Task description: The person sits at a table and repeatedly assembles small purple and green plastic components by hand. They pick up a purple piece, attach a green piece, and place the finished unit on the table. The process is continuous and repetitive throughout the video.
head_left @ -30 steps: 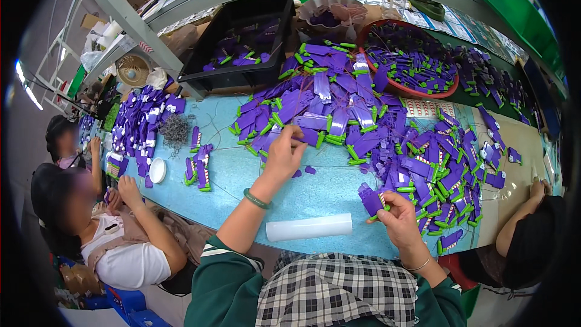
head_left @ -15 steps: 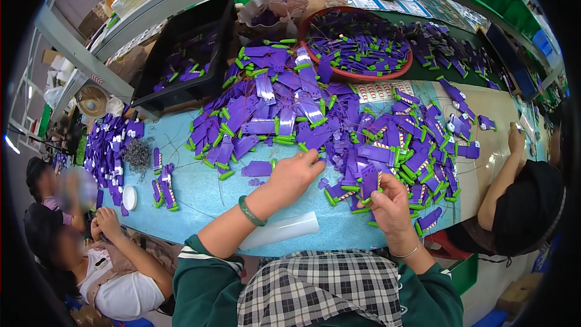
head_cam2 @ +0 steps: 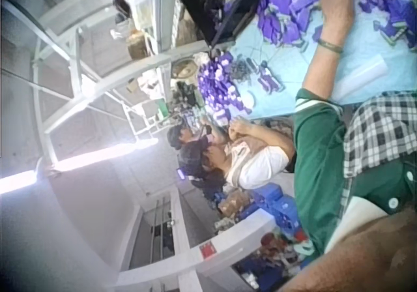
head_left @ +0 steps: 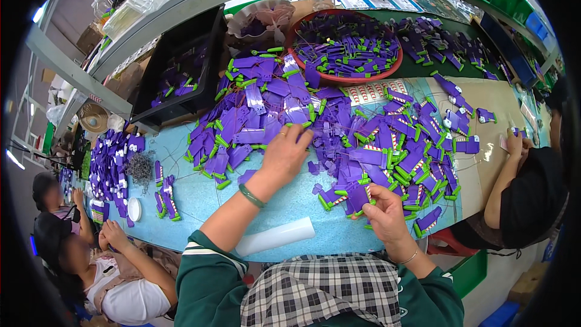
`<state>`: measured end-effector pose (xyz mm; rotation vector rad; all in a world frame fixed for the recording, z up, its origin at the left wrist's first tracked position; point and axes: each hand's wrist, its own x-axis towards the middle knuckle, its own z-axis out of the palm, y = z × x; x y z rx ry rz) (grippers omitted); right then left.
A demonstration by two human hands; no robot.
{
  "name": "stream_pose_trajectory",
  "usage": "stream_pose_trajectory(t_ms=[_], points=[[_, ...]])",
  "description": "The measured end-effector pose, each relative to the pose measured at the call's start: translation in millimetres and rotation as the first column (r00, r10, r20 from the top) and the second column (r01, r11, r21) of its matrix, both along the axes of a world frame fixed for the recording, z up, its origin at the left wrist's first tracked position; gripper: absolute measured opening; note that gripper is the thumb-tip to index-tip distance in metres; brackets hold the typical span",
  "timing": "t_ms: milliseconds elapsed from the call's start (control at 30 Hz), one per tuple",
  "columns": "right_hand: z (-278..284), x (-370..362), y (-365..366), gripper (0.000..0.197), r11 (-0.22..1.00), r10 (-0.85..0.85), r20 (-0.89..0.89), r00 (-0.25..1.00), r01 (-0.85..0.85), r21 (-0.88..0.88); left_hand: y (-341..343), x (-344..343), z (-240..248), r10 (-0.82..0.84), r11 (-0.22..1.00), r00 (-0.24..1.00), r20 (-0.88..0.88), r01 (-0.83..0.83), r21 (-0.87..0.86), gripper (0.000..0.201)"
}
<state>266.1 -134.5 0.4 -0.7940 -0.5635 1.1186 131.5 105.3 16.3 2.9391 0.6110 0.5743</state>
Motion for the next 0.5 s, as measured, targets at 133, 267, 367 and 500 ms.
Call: stream_pose_trajectory(t_ms=[133, 267, 367, 500], points=[[-7.4, 3.8, -3.5, 0.031, 0.999, 0.009, -0.031, 0.999, -0.011, -0.050, 28.4, -19.7, -5.1, 0.062, 0.991, 0.987, 0.149, -0.078, 0.106, 0.031], [-6.4, -0.7, 0.6, 0.031, 0.999, 0.025, -0.022, 0.999, -0.026, -0.019, 61.8, -34.0, 3.5, 0.227, 0.933, 0.963, 0.145, -0.258, 0.252, 0.025], [-5.4, -1.7, 0.5, 0.031, 0.999, 0.049, 0.005, 0.999, -0.049, -0.014, 57.6, -33.6, 20.4, 0.230, 0.912, 0.938, 0.259, -0.301, 0.279, 0.019], [-5.6, -0.9, -0.1, 0.030, 0.999, 0.035, -0.002, 0.999, -0.035, -0.030, 25.1, -24.1, 21.7, -0.066, 0.985, 0.964, 0.256, 0.022, 0.170, 0.009]])
